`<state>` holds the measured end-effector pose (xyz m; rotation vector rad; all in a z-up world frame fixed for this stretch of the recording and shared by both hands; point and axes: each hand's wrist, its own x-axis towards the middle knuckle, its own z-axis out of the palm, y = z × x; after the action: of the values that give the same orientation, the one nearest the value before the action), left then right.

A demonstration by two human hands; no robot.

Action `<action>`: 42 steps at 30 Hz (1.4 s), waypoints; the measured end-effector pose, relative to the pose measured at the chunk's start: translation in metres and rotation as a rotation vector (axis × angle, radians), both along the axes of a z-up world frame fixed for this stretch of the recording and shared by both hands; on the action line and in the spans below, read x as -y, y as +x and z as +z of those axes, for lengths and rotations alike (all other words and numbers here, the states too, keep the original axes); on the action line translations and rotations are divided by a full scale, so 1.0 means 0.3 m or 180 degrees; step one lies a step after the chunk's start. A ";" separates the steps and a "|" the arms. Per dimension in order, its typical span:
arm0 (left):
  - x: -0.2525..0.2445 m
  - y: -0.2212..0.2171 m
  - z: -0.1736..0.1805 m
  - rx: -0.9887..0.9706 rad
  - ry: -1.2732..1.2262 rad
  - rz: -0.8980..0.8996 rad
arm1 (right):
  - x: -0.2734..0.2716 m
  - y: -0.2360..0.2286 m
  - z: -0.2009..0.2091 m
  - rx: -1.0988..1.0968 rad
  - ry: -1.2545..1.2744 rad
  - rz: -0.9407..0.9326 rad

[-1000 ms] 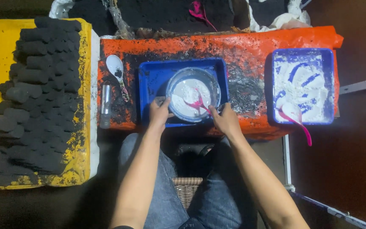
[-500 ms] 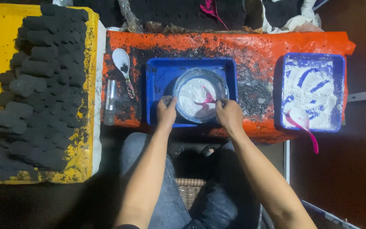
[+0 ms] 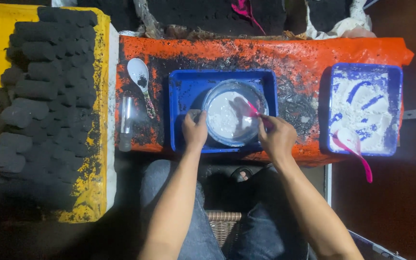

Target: Mixing a white binder powder with water in a bowl using a spoon and a kettle to create a slurry for charcoal briquettes.

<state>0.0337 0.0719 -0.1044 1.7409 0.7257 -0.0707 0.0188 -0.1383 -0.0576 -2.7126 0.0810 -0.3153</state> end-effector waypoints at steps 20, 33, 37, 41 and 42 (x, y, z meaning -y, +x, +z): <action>0.007 0.015 -0.022 0.0271 0.0071 0.0066 | 0.063 0.023 -0.112 0.0663 -0.0426 0.0024; -0.001 0.011 -0.037 0.0331 -0.0001 -0.0005 | 0.009 0.022 -0.080 0.0256 -0.1029 0.1003; -0.001 0.029 -0.066 0.0480 0.0142 -0.0087 | 0.080 0.065 -0.021 0.0190 -0.0944 0.0846; -0.005 0.032 -0.068 0.0574 0.0336 -0.0265 | 0.069 0.082 -0.026 0.0009 -0.1187 0.0472; -0.007 0.031 -0.055 0.0569 0.0332 -0.0270 | 0.070 0.071 -0.081 0.0003 -0.1190 0.0469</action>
<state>0.0429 0.0740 -0.1208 1.8506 0.5327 0.0655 0.0401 -0.1594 -0.0818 -3.0653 -0.1967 -0.3141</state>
